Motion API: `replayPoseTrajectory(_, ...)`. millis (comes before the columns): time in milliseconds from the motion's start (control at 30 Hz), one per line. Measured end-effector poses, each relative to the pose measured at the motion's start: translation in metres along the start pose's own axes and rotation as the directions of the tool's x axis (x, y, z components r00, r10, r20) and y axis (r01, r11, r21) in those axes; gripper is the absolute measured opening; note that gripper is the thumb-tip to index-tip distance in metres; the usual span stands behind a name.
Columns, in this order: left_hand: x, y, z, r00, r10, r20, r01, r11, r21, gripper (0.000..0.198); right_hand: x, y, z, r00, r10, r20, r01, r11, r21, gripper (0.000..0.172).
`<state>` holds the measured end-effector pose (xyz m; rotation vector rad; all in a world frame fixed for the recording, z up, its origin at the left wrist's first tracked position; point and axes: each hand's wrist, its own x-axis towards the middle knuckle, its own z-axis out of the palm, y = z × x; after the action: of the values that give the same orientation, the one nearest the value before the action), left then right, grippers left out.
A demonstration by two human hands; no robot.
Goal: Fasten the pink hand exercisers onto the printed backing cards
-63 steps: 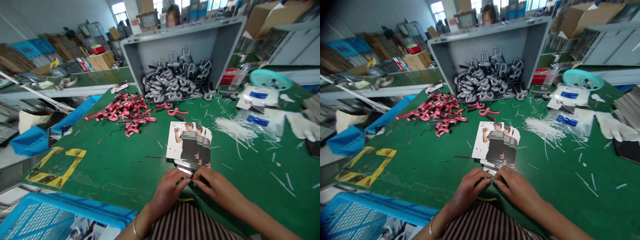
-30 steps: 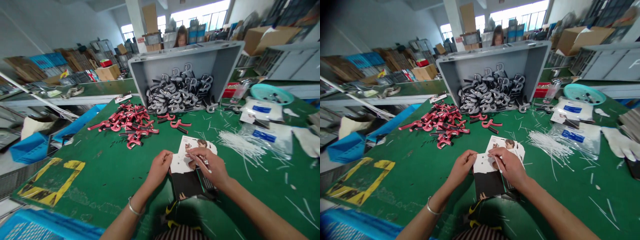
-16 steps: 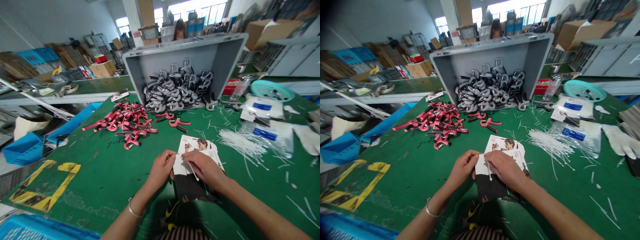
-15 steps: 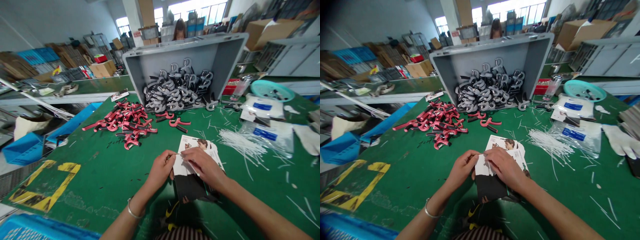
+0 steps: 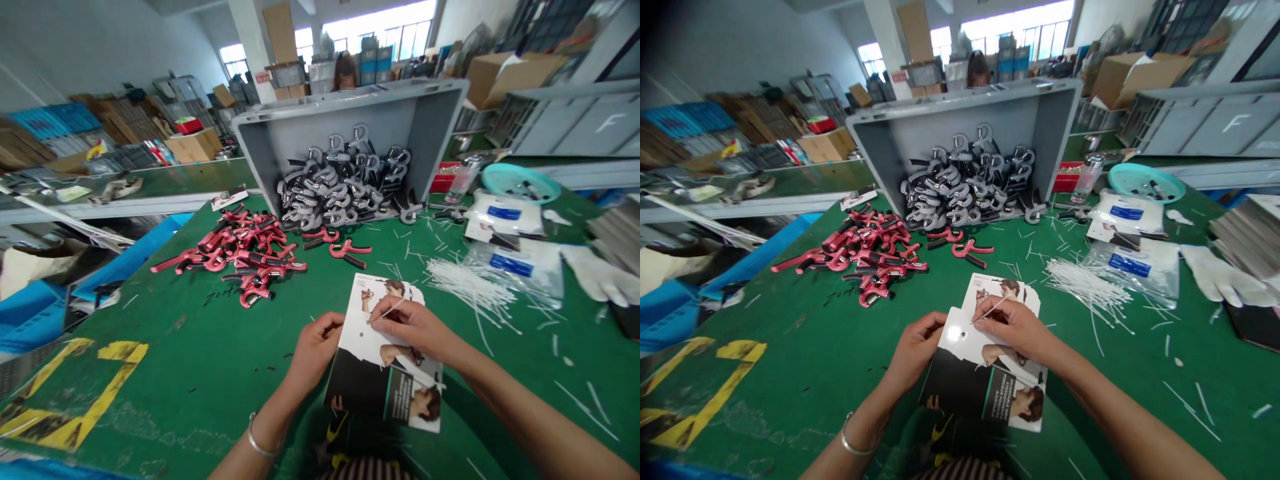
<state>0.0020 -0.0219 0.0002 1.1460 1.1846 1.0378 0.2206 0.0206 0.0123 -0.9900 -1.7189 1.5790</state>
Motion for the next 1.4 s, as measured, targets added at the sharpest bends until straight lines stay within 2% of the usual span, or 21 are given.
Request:
replayPoseTrajectory(167, -0.003, -0.004, 0.000, 0.993, -0.110, 0.046, 0.115, 0.986, -0.123, 0.023, 0.003, 0.003, 0.003, 0.999, -0.012, 0.031, 0.010, 0.998, 0.055, 0.022)
replayPoseTrajectory(300, -0.002, -0.005, 0.002, 0.991, -0.116, 0.062, 0.124, 0.981, -0.146, 0.022, 0.001, 0.006, 0.003, 0.999, 0.007, 0.041, -0.009, 0.999, 0.049, 0.024)
replayPoseTrajectory(467, 0.002, -0.008, 0.009, 0.989, -0.109, 0.103, 0.126, 0.974, -0.187, 0.029, 0.000, 0.009, -0.003, 0.997, -0.027, 0.068, 0.028, 1.000, -0.013, 0.024)
replayPoseTrajectory(567, 0.005, -0.016, 0.010, 0.995, -0.039, 0.094, 0.052, 0.989, -0.138, 0.024, 0.001, 0.011, -0.006, 0.997, -0.027, 0.076, 0.029, 0.999, -0.026, 0.024)
replayPoseTrajectory(667, 0.000, -0.026, 0.002, 0.988, 0.142, 0.065, -0.149, 0.982, 0.120, 0.011, 0.003, 0.014, -0.008, 0.998, -0.030, 0.054, 0.030, 1.000, 0.006, 0.024)
replayPoseTrajectory(733, -0.009, -0.029, -0.007, 0.964, 0.242, 0.109, -0.264, 0.915, 0.306, 0.009, 0.003, 0.016, -0.010, 0.999, -0.021, 0.037, 0.021, 1.000, 0.010, 0.025)
replayPoseTrajectory(800, -0.022, -0.027, -0.017, 0.947, 0.245, 0.207, -0.308, 0.874, 0.375, 0.014, 0.003, 0.018, -0.010, 0.999, 0.008, 0.047, -0.008, 1.000, 0.008, 0.025)
replayPoseTrajectory(900, -0.040, -0.022, -0.026, 0.912, 0.198, 0.358, -0.333, 0.869, 0.367, 0.023, 0.007, 0.019, -0.008, 0.997, 0.044, 0.068, -0.046, 0.999, 0.023, 0.026)
replayPoseTrajectory(967, -0.047, -0.020, -0.027, 0.884, 0.237, 0.403, -0.391, 0.847, 0.360, 0.025, 0.012, 0.018, -0.006, 0.997, 0.055, 0.060, -0.057, 0.998, 0.041, 0.026)
replayPoseTrajectory(1033, -0.046, -0.021, -0.024, 0.870, 0.318, 0.377, -0.457, 0.806, 0.376, 0.024, 0.017, 0.016, -0.002, 0.996, 0.061, 0.059, -0.065, 0.996, 0.067, 0.026)
replayPoseTrajectory(1133, -0.037, -0.024, -0.018, 0.880, 0.429, 0.203, -0.473, 0.752, 0.460, 0.024, 0.021, 0.011, 0.003, 0.993, 0.064, 0.097, -0.076, 0.989, 0.128, 0.024)
replayPoseTrajectory(1200, -0.030, -0.026, -0.014, 0.874, 0.466, 0.138, -0.471, 0.742, 0.477, 0.025, 0.020, 0.010, 0.008, 0.988, 0.081, 0.129, -0.106, 0.976, 0.193, 0.022)
replayPoseTrajectory(1300, -0.028, -0.025, -0.011, 0.861, 0.455, 0.228, -0.509, 0.763, 0.398, 0.027, 0.016, 0.010, 0.012, 0.981, 0.134, 0.141, -0.171, 0.938, 0.303, 0.023)
replayPoseTrajectory(1400, -0.043, -0.017, -0.018, 0.865, 0.372, 0.337, -0.480, 0.808, 0.341, 0.030, 0.013, 0.012, 0.010, 0.980, 0.162, 0.118, -0.195, 0.904, 0.381, 0.023)
